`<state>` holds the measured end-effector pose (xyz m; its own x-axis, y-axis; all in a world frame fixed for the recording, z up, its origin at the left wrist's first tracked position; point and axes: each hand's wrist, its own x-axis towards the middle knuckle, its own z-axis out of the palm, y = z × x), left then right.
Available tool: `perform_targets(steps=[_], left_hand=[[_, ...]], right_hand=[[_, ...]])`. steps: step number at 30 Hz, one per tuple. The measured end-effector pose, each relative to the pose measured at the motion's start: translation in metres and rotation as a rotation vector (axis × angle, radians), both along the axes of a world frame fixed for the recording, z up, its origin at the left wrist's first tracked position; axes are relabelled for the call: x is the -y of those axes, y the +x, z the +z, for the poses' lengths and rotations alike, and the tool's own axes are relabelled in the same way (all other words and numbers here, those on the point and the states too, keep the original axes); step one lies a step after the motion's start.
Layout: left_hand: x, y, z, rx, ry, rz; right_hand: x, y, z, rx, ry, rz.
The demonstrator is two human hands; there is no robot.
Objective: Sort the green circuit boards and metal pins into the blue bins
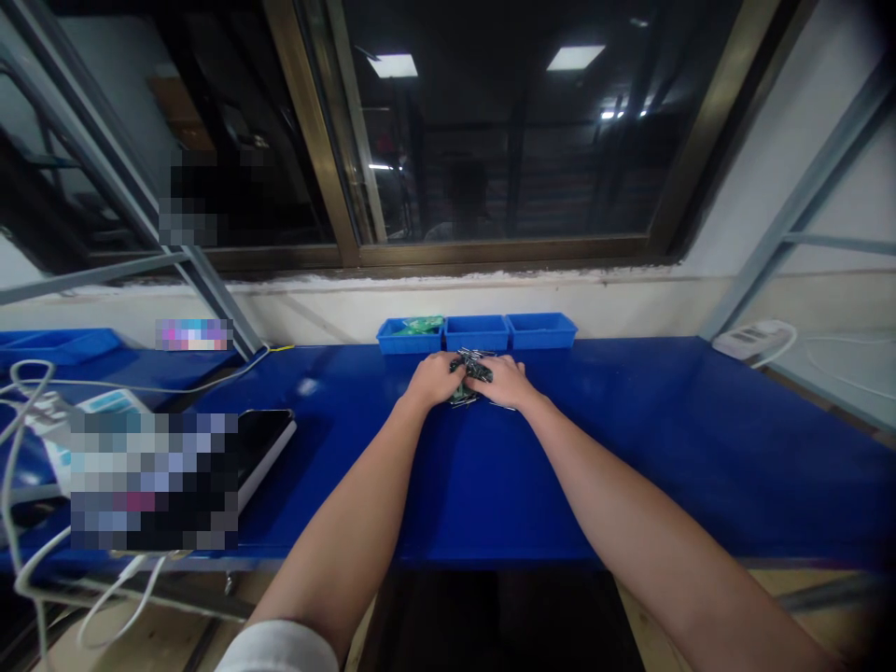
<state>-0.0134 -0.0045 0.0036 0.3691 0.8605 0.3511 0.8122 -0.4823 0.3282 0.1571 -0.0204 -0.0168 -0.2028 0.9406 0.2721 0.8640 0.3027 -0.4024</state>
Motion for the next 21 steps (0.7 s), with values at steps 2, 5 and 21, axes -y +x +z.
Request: perform_targets(steps=[2, 5, 21], left_hand=[[-0.003, -0.001, -0.005, -0.021, -0.020, -0.022], [-0.008, -0.001, -0.014, -0.002, 0.003, -0.030], [-0.004, 0.001, -0.010, 0.086, 0.071, 0.099]], right_hand=[[-0.001, 0.000, -0.001, 0.003, 0.006, -0.014], [-0.003, 0.001, -0.003, -0.016, 0.008, -0.034], [-0.006, 0.000, -0.006, -0.038, 0.025, -0.052]])
